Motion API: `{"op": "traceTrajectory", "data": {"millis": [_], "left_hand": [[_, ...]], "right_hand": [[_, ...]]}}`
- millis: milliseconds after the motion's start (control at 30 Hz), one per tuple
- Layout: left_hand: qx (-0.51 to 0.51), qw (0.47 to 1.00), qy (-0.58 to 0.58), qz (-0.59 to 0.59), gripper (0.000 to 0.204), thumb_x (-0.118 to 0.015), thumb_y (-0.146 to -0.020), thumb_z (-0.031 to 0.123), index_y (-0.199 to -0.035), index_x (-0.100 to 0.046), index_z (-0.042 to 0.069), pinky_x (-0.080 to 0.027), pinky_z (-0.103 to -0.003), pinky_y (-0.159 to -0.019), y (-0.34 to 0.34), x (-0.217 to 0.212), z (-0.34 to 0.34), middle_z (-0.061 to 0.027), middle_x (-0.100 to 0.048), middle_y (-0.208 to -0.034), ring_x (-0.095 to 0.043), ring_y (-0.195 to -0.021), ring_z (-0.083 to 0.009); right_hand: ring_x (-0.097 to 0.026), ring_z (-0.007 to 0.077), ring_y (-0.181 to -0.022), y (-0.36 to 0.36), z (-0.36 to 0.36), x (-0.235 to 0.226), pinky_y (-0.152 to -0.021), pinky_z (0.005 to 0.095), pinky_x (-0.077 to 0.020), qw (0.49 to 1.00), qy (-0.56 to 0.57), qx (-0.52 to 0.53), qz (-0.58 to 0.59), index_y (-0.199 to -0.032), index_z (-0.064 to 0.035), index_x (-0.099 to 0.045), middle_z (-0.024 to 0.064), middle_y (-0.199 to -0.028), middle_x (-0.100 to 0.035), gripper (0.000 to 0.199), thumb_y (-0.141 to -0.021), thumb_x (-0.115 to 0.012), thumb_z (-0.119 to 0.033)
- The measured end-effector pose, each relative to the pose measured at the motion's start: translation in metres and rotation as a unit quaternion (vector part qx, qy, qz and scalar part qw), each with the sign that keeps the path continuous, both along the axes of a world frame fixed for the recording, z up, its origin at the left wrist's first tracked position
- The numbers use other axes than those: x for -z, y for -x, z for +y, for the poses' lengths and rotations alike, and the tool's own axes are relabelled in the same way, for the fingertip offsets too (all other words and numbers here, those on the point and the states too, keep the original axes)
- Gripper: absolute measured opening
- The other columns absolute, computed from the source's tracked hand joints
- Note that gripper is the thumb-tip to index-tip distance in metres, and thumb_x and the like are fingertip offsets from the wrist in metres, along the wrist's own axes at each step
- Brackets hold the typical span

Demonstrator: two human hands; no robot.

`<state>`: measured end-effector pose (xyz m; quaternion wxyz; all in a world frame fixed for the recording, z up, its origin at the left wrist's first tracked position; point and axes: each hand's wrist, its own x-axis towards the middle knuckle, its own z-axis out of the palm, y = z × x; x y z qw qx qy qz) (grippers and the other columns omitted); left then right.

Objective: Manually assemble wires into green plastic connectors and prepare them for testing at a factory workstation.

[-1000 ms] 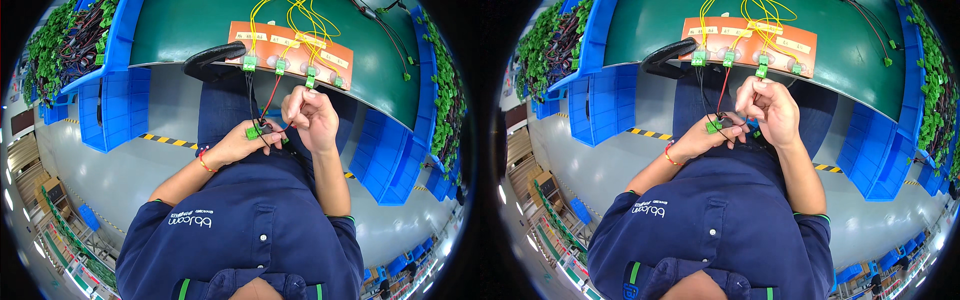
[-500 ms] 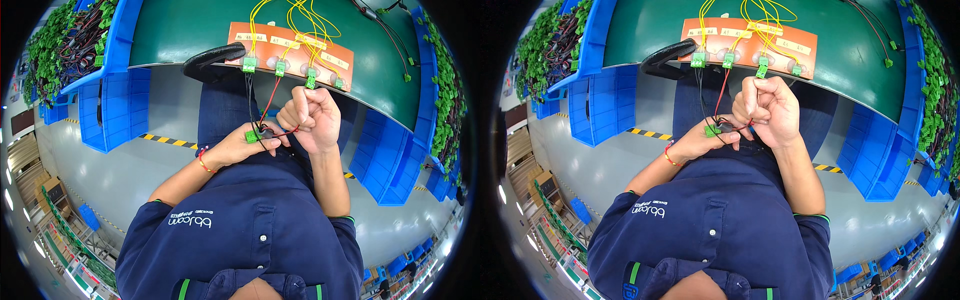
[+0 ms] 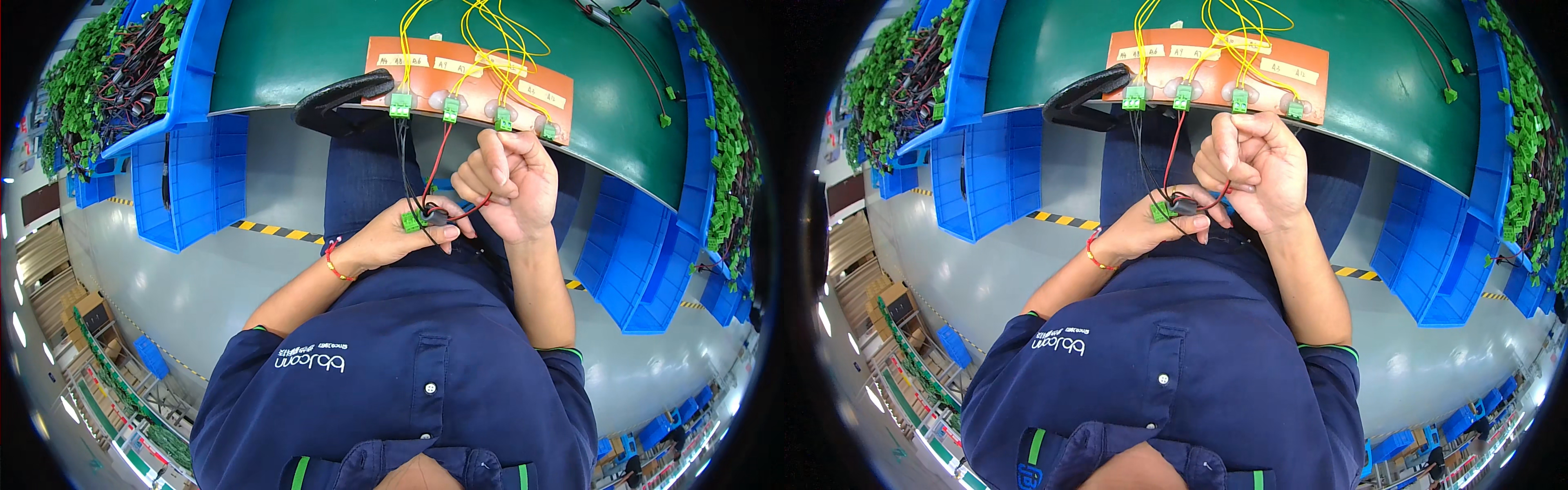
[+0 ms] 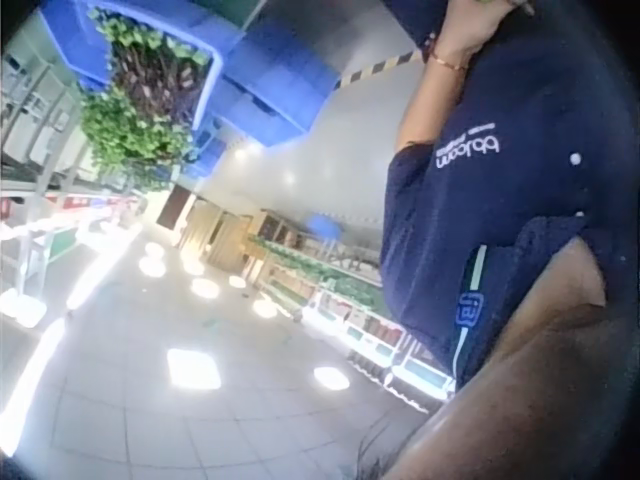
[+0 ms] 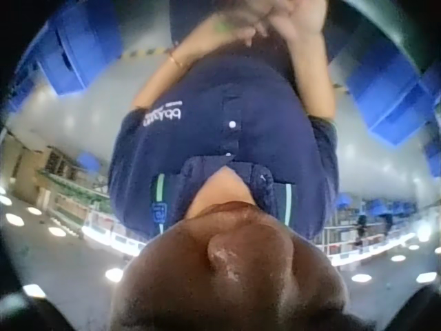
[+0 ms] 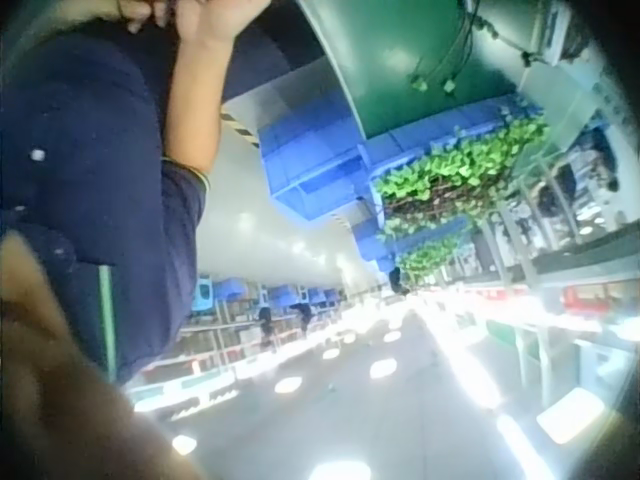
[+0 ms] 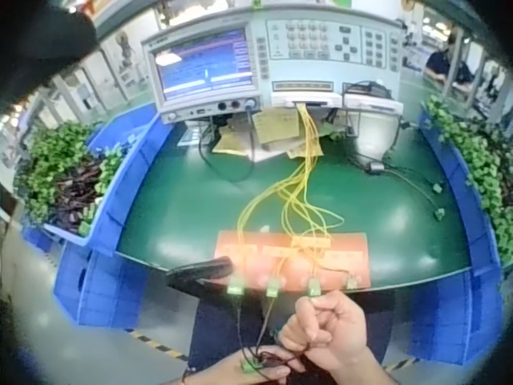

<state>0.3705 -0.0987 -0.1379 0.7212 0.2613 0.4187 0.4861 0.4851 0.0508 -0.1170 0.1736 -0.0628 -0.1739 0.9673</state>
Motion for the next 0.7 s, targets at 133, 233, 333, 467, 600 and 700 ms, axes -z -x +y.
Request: {"op": "traceTrajectory", "data": {"millis": [133, 233, 333, 467, 600, 700], "left_hand": [[0.0, 1.0, 0.004, -0.009, 0.022, -0.063, -0.095, 0.02, -0.107, -0.062, 0.002, -0.049, -0.025, -0.076, 0.0, 0.001, -0.003, -0.0084, -0.066, -0.106, -0.059, -0.082, -0.0104], [-0.014, 1.0, -0.016, -0.015, 0.018, -0.064, -0.093, 0.015, -0.106, -0.063, 0.003, -0.051, -0.028, -0.076, -0.001, -0.001, -0.005, -0.0133, -0.066, -0.111, -0.061, -0.083, -0.0137], [-0.024, 0.999, -0.034, -0.031, 0.018, -0.064, -0.093, 0.015, -0.106, -0.064, 0.003, -0.051, -0.028, -0.075, -0.004, 0.001, -0.007, -0.0141, -0.065, -0.112, -0.061, -0.082, -0.0138], [0.003, 0.999, -0.038, -0.032, 0.018, -0.065, -0.092, 0.016, -0.103, -0.063, 0.002, -0.051, -0.028, -0.074, -0.002, -0.001, -0.004, -0.0149, -0.065, -0.111, -0.061, -0.082, -0.014], [0.026, 0.998, -0.007, -0.06, 0.017, -0.067, -0.091, 0.017, -0.099, -0.064, 0.002, -0.05, -0.028, -0.074, -0.001, -0.004, -0.002, -0.0151, -0.067, -0.104, -0.06, -0.081, -0.0138], [0.03, 0.997, -0.002, -0.069, 0.017, -0.066, -0.091, 0.016, -0.099, -0.063, 0.002, -0.05, -0.027, -0.073, 0.001, 0.0, -0.002, -0.0153, -0.068, -0.1, -0.06, -0.08, -0.0138]], "right_hand": [[-0.036, 0.009, -0.047, -0.012, 0.005, -0.009, -0.051, 0.0254, -0.0355, 0.994, -0.082, -0.011, -0.069, -0.087, 0.0009, -0.059, 0.0008, -0.057, -0.047, 0.042, -0.101, -0.032, -0.028], [-0.051, 0.0102, -0.055, -0.038, 0.009, -0.015, -0.057, 0.0238, -0.046, 0.941, -0.241, 0.028, -0.235, -0.103, 0.0067, -0.065, 0.0076, -0.077, -0.064, 0.044, -0.102, -0.041, -0.03], [-0.056, 0.01, -0.052, -0.083, 0.008, 0.011, -0.053, 0.0231, -0.0466, 0.87, -0.356, -0.065, -0.336, -0.091, 0.0045, -0.07, 0.01, -0.078, -0.069, 0.045, -0.103, -0.045, -0.032], [-0.059, 0.0118, -0.058, -0.09, -0.023, 0.031, -0.059, 0.0233, -0.0496, 0.901, -0.197, -0.104, -0.371, -0.118, 0.007, -0.061, 0.012, -0.093, -0.07, 0.044, -0.103, -0.044, -0.031], [-0.058, 0.0127, -0.067, -0.079, -0.027, 0.048, -0.064, 0.0274, -0.0519, 0.968, -0.018, 0.132, -0.214, -0.13, 0.0096, -0.048, 0.0134, -0.105, -0.065, 0.043, -0.102, -0.043, -0.022], [-0.058, 0.0134, -0.074, -0.075, -0.019, 0.033, -0.07, 0.0287, -0.051, 0.977, -0.025, 0.169, -0.127, -0.128, 0.0091, -0.051, 0.0111, -0.099, -0.063, 0.04, -0.103, -0.044, -0.021]]}}
